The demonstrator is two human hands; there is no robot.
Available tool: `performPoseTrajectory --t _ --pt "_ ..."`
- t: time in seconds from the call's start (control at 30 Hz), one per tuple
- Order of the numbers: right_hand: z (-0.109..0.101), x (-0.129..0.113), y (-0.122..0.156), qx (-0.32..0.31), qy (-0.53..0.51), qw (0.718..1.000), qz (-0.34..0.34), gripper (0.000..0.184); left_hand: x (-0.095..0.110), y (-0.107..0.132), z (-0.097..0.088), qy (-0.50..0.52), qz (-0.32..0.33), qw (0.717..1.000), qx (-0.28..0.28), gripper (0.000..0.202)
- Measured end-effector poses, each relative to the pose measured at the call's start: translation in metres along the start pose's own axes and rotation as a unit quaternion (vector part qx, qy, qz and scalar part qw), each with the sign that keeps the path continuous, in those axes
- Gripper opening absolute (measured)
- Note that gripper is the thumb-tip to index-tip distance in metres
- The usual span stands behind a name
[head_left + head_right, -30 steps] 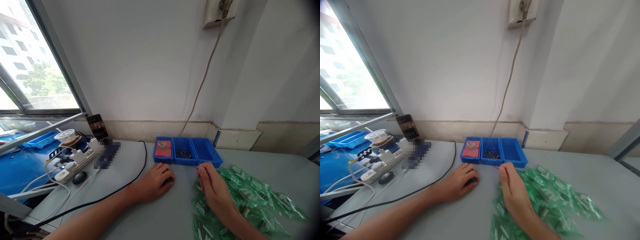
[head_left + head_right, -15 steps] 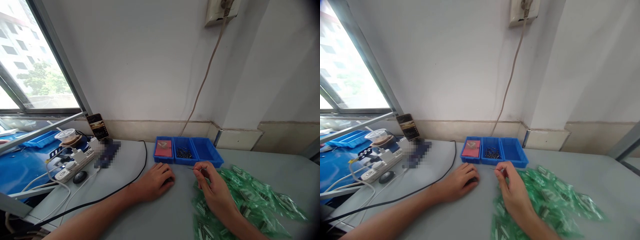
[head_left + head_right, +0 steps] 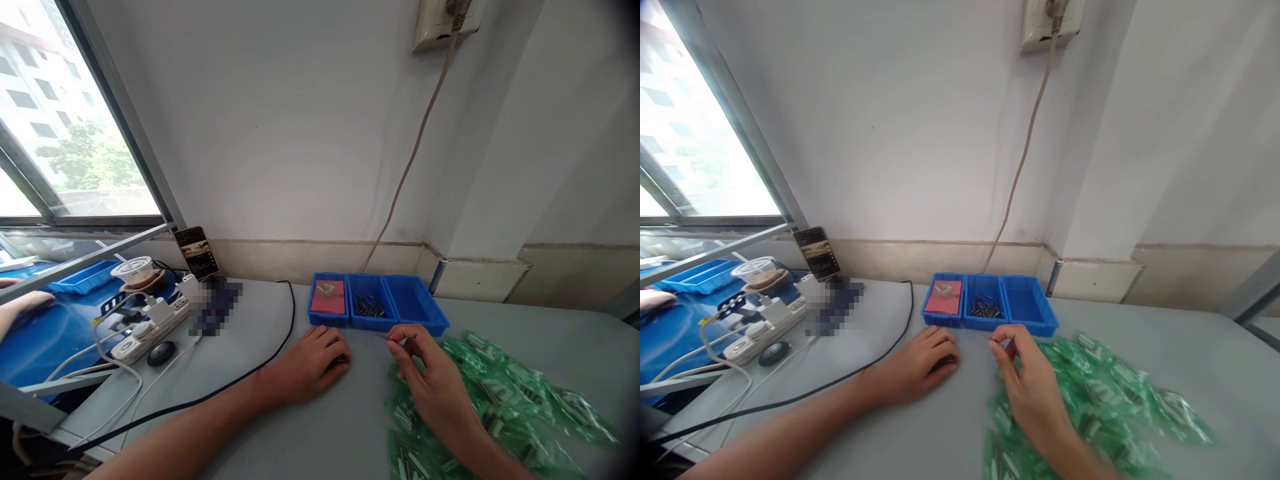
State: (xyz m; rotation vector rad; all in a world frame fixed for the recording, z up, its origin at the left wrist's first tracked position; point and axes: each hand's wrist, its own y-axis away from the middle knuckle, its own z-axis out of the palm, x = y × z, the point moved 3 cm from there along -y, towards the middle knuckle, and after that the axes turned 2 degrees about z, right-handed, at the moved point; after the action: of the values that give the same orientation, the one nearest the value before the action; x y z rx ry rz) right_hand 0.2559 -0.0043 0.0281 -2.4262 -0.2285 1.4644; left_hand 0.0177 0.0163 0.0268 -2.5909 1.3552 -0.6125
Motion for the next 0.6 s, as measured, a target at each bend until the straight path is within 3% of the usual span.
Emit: performPoseTrajectory --t 0.33,0.6 --pt "-0.0003 -0.0062 0.0005 0.008 0.023 1.0 -0.019 0.028 0.0013 0.0004 -0.0011 -0.001 -0.001 1.0 -0.002 0.01" --pt "0.0012 -0.0034 0.0018 -0.005 0.008 1.0 0.004 0.026 0.0001 0.0005 -0.0001 -0.002 0.001 1.0 0.0 0.011"
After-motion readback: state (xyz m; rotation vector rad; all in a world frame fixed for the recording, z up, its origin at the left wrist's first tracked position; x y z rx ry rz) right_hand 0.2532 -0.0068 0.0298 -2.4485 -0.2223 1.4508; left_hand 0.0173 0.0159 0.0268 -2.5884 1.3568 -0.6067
